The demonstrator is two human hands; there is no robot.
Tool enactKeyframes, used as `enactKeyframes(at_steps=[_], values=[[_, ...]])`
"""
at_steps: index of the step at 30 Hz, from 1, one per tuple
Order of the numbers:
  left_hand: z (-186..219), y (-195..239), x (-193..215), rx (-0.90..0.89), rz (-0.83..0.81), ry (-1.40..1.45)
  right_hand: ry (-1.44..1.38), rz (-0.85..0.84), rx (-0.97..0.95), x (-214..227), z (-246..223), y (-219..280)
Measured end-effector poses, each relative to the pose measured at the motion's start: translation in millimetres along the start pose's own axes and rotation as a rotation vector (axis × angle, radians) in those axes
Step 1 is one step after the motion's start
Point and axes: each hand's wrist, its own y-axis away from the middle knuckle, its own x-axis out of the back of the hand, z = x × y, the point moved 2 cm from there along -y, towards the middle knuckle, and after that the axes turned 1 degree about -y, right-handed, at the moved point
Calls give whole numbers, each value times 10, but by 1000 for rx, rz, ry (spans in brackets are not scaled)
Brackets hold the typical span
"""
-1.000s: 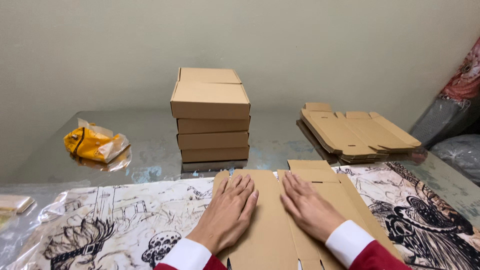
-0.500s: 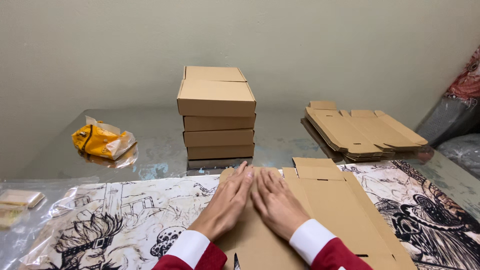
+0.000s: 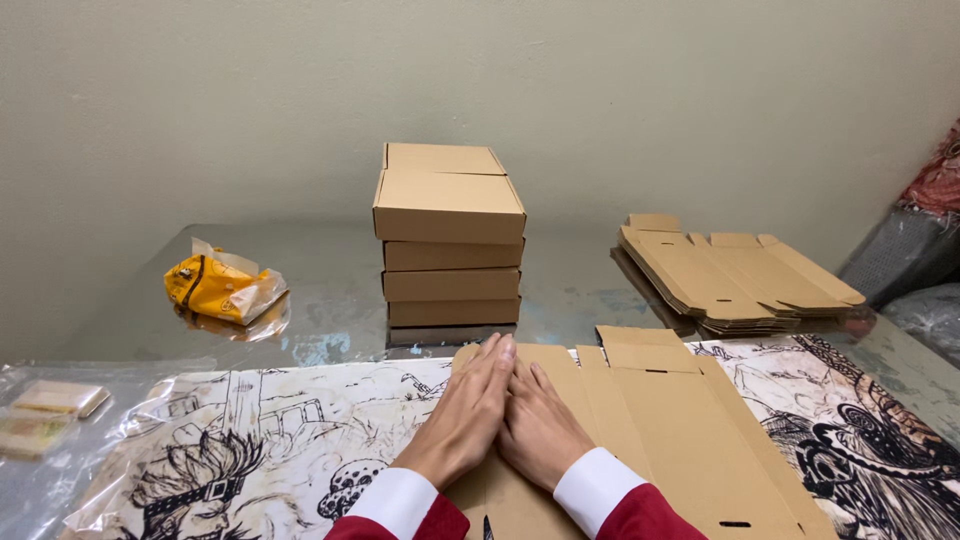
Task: The person assembles a small cardboard box by folding its flaps and tucking them into slots to form the structure. They then pick up a flat, unassembled cardboard sheet and begin folding it along pre-scored lines to prepare it for assembly.
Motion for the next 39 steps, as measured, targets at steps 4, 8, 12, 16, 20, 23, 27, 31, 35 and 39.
enactKeyframes(at_steps=[4,8,12,16,20,23,27,31,35,39], values=[[72,111,-32,53,-44,-69,10,-53,-12,-7,7,55],[70,88,-23,52,-27,-85,-6,-44,20,12,-20,84],[82,85,-14,39,-33,-96,-19,-35,39,46,-14,89],[53,132,-42,50,-44,-136,-50,-64,64,65,-88,258],[-52,67,-72,-35,-32,-158,-13,-97,132,194,-296,417],[-144,168,2,-303,6,-275,-28,-202,12,545,-757,558],[-266,-103,-120,-316,5,-363,-25,-209,-5,532,-732,564],[-330,-152,-188,-284,-41,-519,-100,-200,13,623,-717,588],[-335,-155,-224,-285,-60,-597,-254,-229,25,733,-603,620],[-298,-114,-189,-300,-57,-658,-226,-308,7,739,-358,747]])
